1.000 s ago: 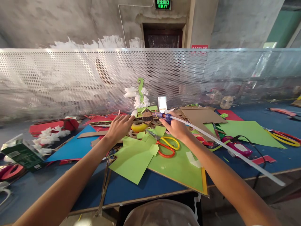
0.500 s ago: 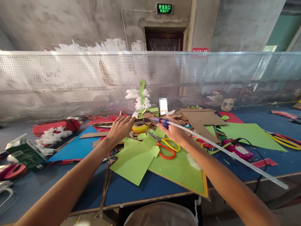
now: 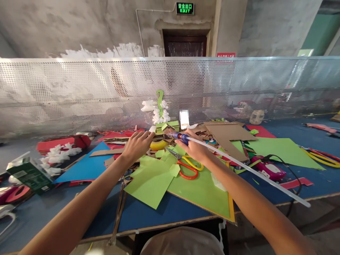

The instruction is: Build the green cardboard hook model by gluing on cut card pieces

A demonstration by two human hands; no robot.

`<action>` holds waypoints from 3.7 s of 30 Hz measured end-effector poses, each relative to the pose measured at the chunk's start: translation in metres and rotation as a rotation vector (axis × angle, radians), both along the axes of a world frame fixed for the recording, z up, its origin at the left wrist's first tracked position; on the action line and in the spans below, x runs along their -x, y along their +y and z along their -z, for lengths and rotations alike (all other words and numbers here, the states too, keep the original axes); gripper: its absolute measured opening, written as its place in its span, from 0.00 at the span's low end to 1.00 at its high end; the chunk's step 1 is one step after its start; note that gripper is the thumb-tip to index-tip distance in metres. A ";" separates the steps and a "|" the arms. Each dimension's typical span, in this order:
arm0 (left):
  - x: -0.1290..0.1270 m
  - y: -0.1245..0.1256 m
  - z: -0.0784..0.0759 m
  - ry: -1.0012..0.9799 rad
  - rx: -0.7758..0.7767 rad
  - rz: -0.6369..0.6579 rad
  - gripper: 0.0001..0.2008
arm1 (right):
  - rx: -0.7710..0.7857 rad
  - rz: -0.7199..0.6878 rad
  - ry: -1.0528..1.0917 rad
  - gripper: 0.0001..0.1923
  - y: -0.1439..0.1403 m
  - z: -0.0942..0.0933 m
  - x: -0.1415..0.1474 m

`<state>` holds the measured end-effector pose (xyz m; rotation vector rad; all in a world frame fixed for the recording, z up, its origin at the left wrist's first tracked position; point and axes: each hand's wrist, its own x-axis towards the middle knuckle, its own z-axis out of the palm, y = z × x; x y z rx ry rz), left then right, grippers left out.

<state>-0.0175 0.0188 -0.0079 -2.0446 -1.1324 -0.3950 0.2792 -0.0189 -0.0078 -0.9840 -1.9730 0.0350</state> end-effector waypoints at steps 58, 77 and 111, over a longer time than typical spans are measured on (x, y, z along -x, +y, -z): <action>0.030 0.018 0.006 -0.184 0.030 -0.023 0.12 | 0.889 -0.321 0.352 0.17 0.039 0.013 -0.046; 0.025 0.016 0.007 -0.151 0.047 -0.041 0.11 | 0.355 -0.012 -0.457 0.20 0.005 0.023 -0.003; 0.013 0.003 -0.001 -0.066 0.005 -0.004 0.14 | 0.487 -0.319 0.238 0.15 0.020 -0.041 -0.008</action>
